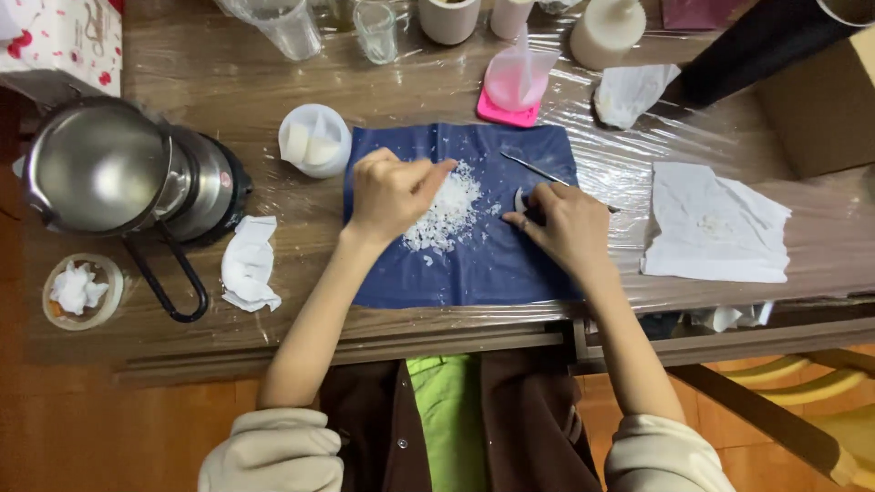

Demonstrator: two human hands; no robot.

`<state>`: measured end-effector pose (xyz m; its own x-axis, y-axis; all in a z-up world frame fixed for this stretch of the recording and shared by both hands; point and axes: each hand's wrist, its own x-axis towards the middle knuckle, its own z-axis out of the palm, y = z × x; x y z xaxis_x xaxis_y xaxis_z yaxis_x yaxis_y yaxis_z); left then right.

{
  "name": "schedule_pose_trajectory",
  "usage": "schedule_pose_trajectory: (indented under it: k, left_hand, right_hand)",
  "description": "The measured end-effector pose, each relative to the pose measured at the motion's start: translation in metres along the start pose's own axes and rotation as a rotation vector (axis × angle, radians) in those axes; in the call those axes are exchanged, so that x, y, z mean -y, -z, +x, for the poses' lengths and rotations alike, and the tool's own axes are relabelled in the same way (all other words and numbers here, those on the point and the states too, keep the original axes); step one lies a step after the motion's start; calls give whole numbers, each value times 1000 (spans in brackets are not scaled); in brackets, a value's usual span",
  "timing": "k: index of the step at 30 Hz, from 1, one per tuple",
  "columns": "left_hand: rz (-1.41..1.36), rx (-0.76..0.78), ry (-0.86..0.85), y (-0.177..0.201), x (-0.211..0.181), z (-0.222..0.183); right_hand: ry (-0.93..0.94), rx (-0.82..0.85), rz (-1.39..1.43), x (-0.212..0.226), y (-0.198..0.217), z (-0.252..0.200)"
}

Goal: Crumbling solid white wax into small flakes by hand on a workspace

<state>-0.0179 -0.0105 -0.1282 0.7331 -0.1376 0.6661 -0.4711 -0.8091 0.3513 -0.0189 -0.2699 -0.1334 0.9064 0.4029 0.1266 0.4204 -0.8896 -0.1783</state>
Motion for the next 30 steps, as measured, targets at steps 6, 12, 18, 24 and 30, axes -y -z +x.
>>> schedule_pose_trajectory:
  k: [6,12,18,24,30]
  left_hand:
    - [-215,61,57,6,-21,0]
    - [-755,188,121,22,-68,21]
    - [-1042,25,241,42,-98,50]
    - [-1231,-50,412,47,-95,73]
    - [-1387,-282,550,30,-61,80]
  right_hand:
    - [24,75,191,-2,11,6]
    - [21,-84,1173,35,54,20]
    - [33,-148,1445,56,61,31]
    - [114,-271,1328,70,99,51]
    - [197,-354,749,66,98,53]
